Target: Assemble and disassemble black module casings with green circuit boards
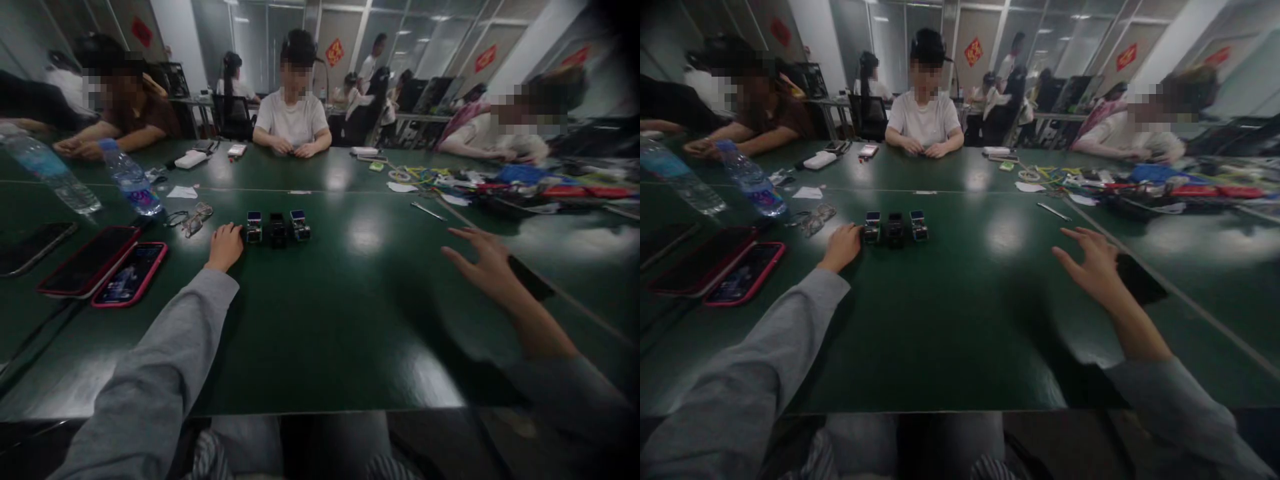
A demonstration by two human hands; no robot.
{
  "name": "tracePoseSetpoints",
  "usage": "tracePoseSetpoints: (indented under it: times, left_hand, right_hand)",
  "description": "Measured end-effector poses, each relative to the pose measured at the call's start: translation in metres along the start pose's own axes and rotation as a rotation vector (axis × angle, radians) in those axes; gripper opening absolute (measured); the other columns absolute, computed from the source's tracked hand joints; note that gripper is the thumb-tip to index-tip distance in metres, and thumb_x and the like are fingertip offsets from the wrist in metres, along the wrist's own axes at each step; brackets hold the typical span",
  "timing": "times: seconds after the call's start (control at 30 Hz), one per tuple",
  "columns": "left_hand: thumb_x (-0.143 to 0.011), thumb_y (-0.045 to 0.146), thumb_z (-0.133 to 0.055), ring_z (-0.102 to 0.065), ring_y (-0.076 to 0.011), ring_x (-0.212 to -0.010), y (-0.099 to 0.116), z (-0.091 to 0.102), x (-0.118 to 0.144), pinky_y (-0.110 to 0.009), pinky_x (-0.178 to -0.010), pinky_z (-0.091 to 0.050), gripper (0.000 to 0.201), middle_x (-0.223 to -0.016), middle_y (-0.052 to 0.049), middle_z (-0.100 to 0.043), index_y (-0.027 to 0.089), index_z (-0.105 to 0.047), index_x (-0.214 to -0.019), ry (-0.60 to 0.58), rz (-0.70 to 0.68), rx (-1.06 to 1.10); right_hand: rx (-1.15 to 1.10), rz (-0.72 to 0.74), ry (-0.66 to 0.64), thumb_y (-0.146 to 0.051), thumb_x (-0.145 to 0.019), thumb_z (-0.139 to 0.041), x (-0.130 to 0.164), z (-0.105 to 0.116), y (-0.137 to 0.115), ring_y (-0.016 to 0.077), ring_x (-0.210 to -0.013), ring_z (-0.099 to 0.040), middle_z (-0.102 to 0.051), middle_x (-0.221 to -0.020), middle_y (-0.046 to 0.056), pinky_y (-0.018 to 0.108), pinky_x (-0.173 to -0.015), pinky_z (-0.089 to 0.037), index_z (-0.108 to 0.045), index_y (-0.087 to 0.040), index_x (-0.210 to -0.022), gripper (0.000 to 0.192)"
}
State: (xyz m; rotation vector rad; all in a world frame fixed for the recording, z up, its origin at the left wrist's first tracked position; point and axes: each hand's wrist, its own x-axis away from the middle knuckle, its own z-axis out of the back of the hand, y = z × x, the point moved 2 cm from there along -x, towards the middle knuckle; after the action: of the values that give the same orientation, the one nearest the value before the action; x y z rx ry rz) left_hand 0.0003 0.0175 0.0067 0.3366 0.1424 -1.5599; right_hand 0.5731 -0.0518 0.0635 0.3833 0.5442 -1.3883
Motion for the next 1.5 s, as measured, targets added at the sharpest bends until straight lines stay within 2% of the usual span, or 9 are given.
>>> tracePoseSetpoints:
  times: [0.1,0.23,0.37,0.57,0.77,1.0,1.27,1.37,1.5]
  left_hand:
    - [-0.096,0.022,-0.035,-0.048,-0.0298,-0.132,0.0,-0.001,0.0,-0.049,-0.108,-0.04,0.045,-0.145,-0.015,-0.052,0.017,-0.056,-0.135,0.02,-0.004,0.009]
    - [-0.096,0.022,-0.034,-0.047,-0.03,-0.132,-0.001,-0.002,0.0,-0.049,-0.109,-0.039,0.045,-0.145,-0.014,-0.052,0.018,-0.056,-0.135,0.026,-0.004,0.02]
    - [-0.097,0.023,-0.032,-0.047,-0.0305,-0.133,-0.001,-0.002,-0.001,-0.051,-0.109,-0.04,0.046,-0.146,-0.014,-0.052,0.017,-0.056,-0.136,0.02,0.004,0.03]
    - [-0.096,0.022,-0.034,-0.047,-0.0308,-0.132,0.001,0.0,0.0,-0.051,-0.108,-0.04,0.045,-0.145,-0.015,-0.051,0.016,-0.056,-0.135,0.025,-0.005,0.029]
    - [-0.096,0.023,-0.034,-0.047,-0.0302,-0.132,-0.002,-0.003,-0.002,-0.051,-0.109,-0.039,0.045,-0.145,-0.015,-0.052,0.017,-0.056,-0.135,0.017,-0.008,0.022]
    - [-0.095,0.022,-0.035,-0.047,-0.0312,-0.132,-0.004,-0.005,-0.002,-0.051,-0.108,-0.039,0.045,-0.145,-0.015,-0.052,0.016,-0.056,-0.135,0.021,-0.014,0.028]
    - [-0.096,0.023,-0.032,-0.047,-0.0309,-0.132,-0.002,-0.002,-0.001,-0.051,-0.109,-0.039,0.046,-0.145,-0.015,-0.051,0.016,-0.055,-0.136,0.021,-0.02,0.029]
    - [-0.096,0.023,-0.032,-0.046,-0.0312,-0.132,-0.002,-0.002,-0.001,-0.051,-0.109,-0.039,0.047,-0.146,-0.015,-0.051,0.016,-0.055,-0.136,0.02,-0.013,0.027]
    - [-0.096,0.024,-0.032,-0.045,-0.0312,-0.133,-0.001,-0.001,0.0,-0.052,-0.109,-0.038,0.047,-0.146,-0.016,-0.05,0.016,-0.055,-0.137,0.014,-0.014,0.035]
  right_hand:
    - [-0.237,0.21,-0.029,-0.047,-0.094,-0.047,-0.032,-0.013,-0.102,0.0321,-0.124,-0.054,-0.061,-0.129,0.017,0.052,-0.105,-0.036,-0.055,-0.019,-0.132,0.047]
    - [-0.368,0.217,-0.059,-0.042,-0.095,-0.048,-0.041,-0.06,-0.23,0.0333,-0.136,-0.04,-0.046,-0.146,0.015,0.056,-0.106,-0.038,-0.044,-0.022,-0.142,0.051]
    - [-0.426,0.318,-0.172,-0.036,-0.094,-0.05,-0.035,-0.096,-0.286,0.0348,-0.138,-0.036,-0.036,-0.153,0.012,0.058,-0.104,-0.042,-0.037,-0.024,-0.146,0.054]
    - [-0.481,0.218,-0.033,-0.025,-0.091,-0.052,-0.039,-0.098,-0.272,0.0307,-0.114,-0.051,-0.054,-0.119,0.014,0.05,-0.095,-0.049,-0.056,-0.019,-0.116,0.026]
    - [-0.614,0.12,-0.016,-0.022,-0.084,-0.056,-0.04,-0.109,-0.265,0.0281,-0.112,-0.056,-0.054,-0.12,0.014,0.045,-0.093,-0.051,-0.055,-0.019,-0.117,0.033]
    - [-0.806,-0.151,-0.036,-0.03,-0.09,-0.045,-0.045,-0.118,-0.255,0.0262,-0.1,-0.062,-0.066,-0.109,0.014,0.045,-0.092,-0.048,-0.057,-0.018,-0.113,0.028]
    - [-0.811,-0.2,-0.052,-0.039,-0.093,-0.042,-0.047,-0.123,-0.25,0.0275,-0.097,-0.061,-0.066,-0.1,0.014,0.046,-0.091,-0.047,-0.058,-0.015,-0.111,0.034]
    - [-0.743,-0.116,-0.001,-0.049,-0.088,-0.053,-0.045,-0.118,-0.253,0.0289,-0.102,-0.058,-0.064,-0.108,0.016,0.046,-0.091,-0.048,-0.056,-0.015,-0.117,0.045]
    - [-0.691,-0.013,0.017,-0.039,-0.087,-0.057,-0.042,-0.111,-0.257,0.027,-0.101,-0.059,-0.063,-0.11,0.014,0.045,-0.091,-0.049,-0.057,-0.017,-0.119,0.039]
